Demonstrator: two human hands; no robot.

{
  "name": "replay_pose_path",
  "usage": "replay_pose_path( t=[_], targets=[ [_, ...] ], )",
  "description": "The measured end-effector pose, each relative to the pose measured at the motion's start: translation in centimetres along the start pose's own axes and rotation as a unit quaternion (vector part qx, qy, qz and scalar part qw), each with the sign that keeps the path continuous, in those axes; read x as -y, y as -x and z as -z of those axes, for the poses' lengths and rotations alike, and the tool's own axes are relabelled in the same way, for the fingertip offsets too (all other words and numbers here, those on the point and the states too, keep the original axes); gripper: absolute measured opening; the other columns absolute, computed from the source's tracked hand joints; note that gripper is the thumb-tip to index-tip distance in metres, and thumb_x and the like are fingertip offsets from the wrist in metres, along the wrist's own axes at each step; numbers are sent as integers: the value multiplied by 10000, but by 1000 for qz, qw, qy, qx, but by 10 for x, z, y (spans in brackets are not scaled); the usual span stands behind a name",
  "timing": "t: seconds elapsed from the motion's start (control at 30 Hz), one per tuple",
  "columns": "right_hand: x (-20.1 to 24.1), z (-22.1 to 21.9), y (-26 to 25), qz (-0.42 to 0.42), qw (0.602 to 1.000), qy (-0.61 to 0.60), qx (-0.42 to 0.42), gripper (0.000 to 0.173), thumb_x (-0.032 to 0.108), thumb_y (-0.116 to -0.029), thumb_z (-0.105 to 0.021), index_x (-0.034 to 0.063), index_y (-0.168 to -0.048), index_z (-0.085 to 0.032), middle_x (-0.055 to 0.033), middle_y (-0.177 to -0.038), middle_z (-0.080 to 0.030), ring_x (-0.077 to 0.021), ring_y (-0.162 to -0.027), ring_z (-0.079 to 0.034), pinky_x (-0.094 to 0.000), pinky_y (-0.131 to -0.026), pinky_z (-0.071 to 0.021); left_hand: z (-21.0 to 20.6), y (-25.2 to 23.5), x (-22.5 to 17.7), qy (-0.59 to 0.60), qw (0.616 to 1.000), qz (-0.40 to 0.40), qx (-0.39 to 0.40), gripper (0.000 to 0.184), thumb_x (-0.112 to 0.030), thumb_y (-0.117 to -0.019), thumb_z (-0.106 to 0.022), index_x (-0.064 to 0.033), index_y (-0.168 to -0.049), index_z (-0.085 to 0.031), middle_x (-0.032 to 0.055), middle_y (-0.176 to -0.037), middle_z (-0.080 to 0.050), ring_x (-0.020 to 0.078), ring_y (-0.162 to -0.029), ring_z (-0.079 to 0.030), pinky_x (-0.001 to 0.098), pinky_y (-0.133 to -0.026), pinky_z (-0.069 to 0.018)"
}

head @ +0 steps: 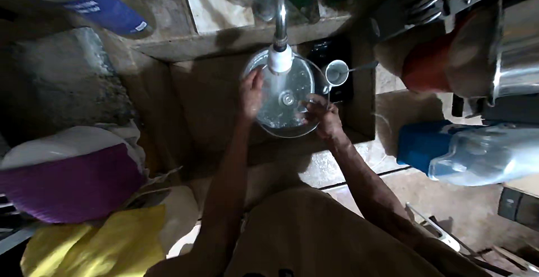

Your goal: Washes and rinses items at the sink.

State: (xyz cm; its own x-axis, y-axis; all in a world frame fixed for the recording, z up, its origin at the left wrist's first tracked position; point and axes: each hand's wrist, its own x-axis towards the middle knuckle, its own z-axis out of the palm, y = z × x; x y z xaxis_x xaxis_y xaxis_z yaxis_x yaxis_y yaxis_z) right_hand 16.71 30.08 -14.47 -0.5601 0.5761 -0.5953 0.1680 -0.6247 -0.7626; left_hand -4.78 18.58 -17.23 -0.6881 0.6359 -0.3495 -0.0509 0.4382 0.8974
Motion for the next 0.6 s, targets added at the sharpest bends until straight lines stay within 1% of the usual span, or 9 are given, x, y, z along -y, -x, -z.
replay_pose_path(
  t=[0.03, 0.1, 0.13, 0.2, 0.27, 0.37, 0.43, 0.53, 0.6],
  targets=[
    [-4, -2, 2, 15, 1000, -5, -14, 326, 34, -1033, -496, -14, -1345, -577, -174, -1117, -728, -246, -778, -735, -395, -695, -643, -10, 16, 11, 54, 997, 21, -47, 429, -280, -1108, -443, -53, -1453, -558, 167, -1341, -648, 201, -1117, -683, 391, -960, -569],
    [-12, -7, 10, 29, 999, -18, -27, 348, 55, -1050, -493, 41, -1389, -567, -157, -1171, -719, -248, -819, -743, -390, -729, -648, -36, 44, 18, 174, 968, 65, -166, 415, -256, -1115, -427, -8, -1422, -557, 168, -1262, -677, 207, -1012, -717, 392, -856, -624],
    [-17, -8, 18, 21, 999, -12, -23, 371, 118, -1082, -473, 134, -1448, -529, -104, -1254, -696, -214, -871, -742, -354, -772, -640, -48, 58, 14, 225, 948, 98, -201, 414, -263, -1120, -409, 6, -1404, -544, 165, -1220, -675, 211, -975, -709, 406, -835, -621],
    [-25, -12, 18, 27, 999, -24, -22, 385, 165, -1099, -455, 204, -1481, -493, -58, -1322, -667, -178, -911, -735, -329, -803, -631, -68, 71, 13, 302, 922, 81, -228, 425, -203, -1123, -383, -4, -1496, -427, 182, -1199, -680, 255, -904, -739, 439, -765, -651],
    [-29, -7, 14, 34, 999, -14, -10, 384, 147, -1082, -483, 175, -1465, -503, -52, -1335, -654, -146, -914, -705, -317, -797, -607, -68, 66, 12, 321, 919, 59, -220, 457, -183, -1122, -374, -70, -1565, -355, 142, -1162, -689, 201, -834, -714, 372, -703, -626],
    [-9, 1, -8, 34, 999, -9, -14, 328, 60, -979, -545, 60, -1305, -577, -107, -1157, -696, -188, -870, -688, -369, -727, -606, -31, 34, 4, 332, 934, 62, -115, 457, -166, -1110, -432, -50, -1549, -376, 196, -1115, -706, 291, -768, -746, 439, -644, -657],
    [14, 6, -12, 5, 1000, 26, 13, 374, 69, -1024, -488, 61, -1398, -496, -146, -1180, -699, -250, -905, -725, -408, -755, -630, -11, 11, -8, 256, 963, 60, -59, 409, -213, -1092, -505, -14, -1450, -507, 178, -1061, -711, 263, -719, -736, 426, -608, -652],
    [23, -3, -11, -1, 1000, 8, 4, 347, 78, -1068, -460, 23, -1405, -522, -171, -1191, -705, -288, -903, -740, -442, -797, -637, -10, -6, -16, 170, 980, 38, -101, 310, -301, -1052, -593, -31, -1165, -695, 88, -881, -742, 179, -632, -712, 357, -545, -625],
    [13, -13, -14, 19, 999, -38, -19, 349, 77, -1065, -471, 43, -1411, -506, -158, -1213, -696, -278, -909, -739, -431, -801, -638, -27, 11, -12, 188, 971, 59, -135, 402, -322, -1100, -478, -15, -1328, -599, 142, -1029, -710, 212, -762, -723, 401, -674, -643]
  ],
)
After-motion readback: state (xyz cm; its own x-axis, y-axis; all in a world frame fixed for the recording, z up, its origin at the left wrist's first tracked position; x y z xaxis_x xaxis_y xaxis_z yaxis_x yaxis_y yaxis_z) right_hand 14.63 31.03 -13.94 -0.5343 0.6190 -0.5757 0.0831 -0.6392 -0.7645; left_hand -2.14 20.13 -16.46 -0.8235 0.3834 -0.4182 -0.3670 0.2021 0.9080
